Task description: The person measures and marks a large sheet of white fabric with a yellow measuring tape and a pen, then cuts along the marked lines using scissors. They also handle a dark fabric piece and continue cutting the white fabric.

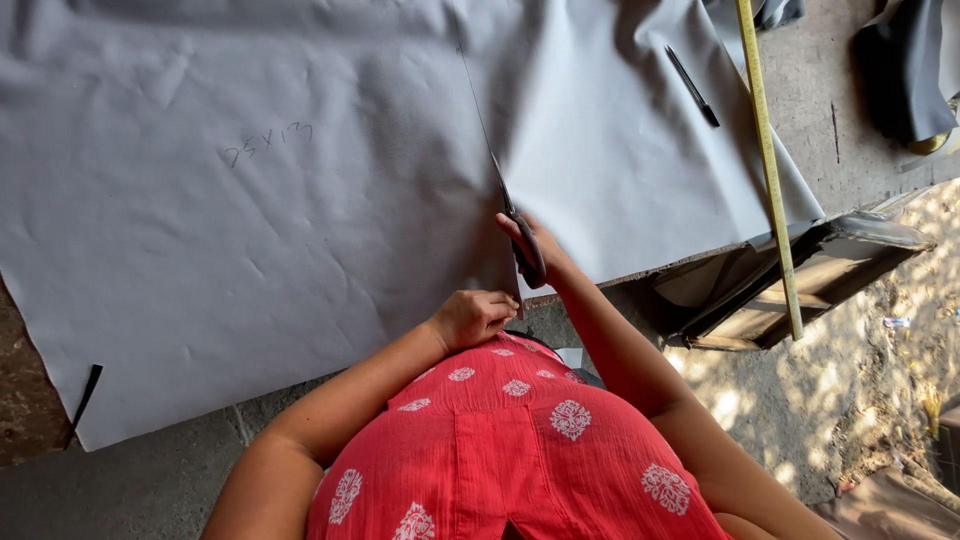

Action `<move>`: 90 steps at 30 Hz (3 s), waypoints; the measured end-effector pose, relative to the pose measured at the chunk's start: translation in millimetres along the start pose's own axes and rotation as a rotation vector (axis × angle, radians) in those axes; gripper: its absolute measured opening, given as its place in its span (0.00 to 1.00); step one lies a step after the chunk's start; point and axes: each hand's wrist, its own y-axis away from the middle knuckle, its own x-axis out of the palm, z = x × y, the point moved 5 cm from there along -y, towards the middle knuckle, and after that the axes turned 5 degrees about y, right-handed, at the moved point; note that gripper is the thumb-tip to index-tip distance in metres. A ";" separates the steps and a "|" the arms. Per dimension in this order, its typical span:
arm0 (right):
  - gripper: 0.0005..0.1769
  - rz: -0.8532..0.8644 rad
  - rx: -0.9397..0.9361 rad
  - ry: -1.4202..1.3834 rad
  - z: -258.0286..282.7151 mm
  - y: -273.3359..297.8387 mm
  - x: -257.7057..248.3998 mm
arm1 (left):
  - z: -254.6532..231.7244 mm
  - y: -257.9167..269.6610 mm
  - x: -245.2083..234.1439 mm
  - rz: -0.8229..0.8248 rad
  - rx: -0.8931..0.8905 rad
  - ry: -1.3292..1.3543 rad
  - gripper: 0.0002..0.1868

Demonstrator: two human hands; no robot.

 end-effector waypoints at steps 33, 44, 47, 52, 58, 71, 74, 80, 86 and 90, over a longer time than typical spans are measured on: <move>0.41 -0.021 -0.123 -0.022 41.1 -162.5 -3.8 | 43.8 -8.0 -43.3 -0.053 -0.795 0.602 0.41; 0.40 0.045 -0.159 -0.051 118.0 -148.7 -3.3 | 52.6 -2.0 -50.6 -0.052 -0.853 0.660 0.45; 0.43 0.060 -0.172 -0.015 138.2 -147.2 -4.6 | 52.9 -2.0 -55.6 -0.047 -0.847 0.689 0.45; 0.45 0.040 -0.155 0.042 153.7 -164.6 -7.4 | 46.4 0.8 -81.2 -0.074 -0.834 0.695 0.43; 0.43 0.068 -0.215 0.055 144.5 -238.3 -19.8 | 45.6 9.9 -97.0 -0.121 -0.874 0.841 0.40; 0.31 0.052 -0.139 -0.056 255.5 -180.6 -8.8 | 13.1 8.2 -129.0 -0.085 -1.070 0.987 0.43; 0.34 0.077 -0.129 -0.015 271.7 -181.7 -11.0 | 11.4 11.1 -127.6 -0.073 -1.108 1.020 0.43; 0.37 0.012 -0.113 0.066 286.9 -190.4 -15.5 | 14.5 17.5 -125.0 -0.091 -1.104 1.010 0.43; 0.40 -0.004 -0.070 0.055 306.6 -208.4 -19.5 | 9.7 14.7 -125.5 -0.105 -1.084 0.990 0.47; 0.50 0.036 -0.088 0.064 298.8 -258.2 -20.8 | 6.2 11.7 -130.7 -0.109 -1.062 1.003 0.48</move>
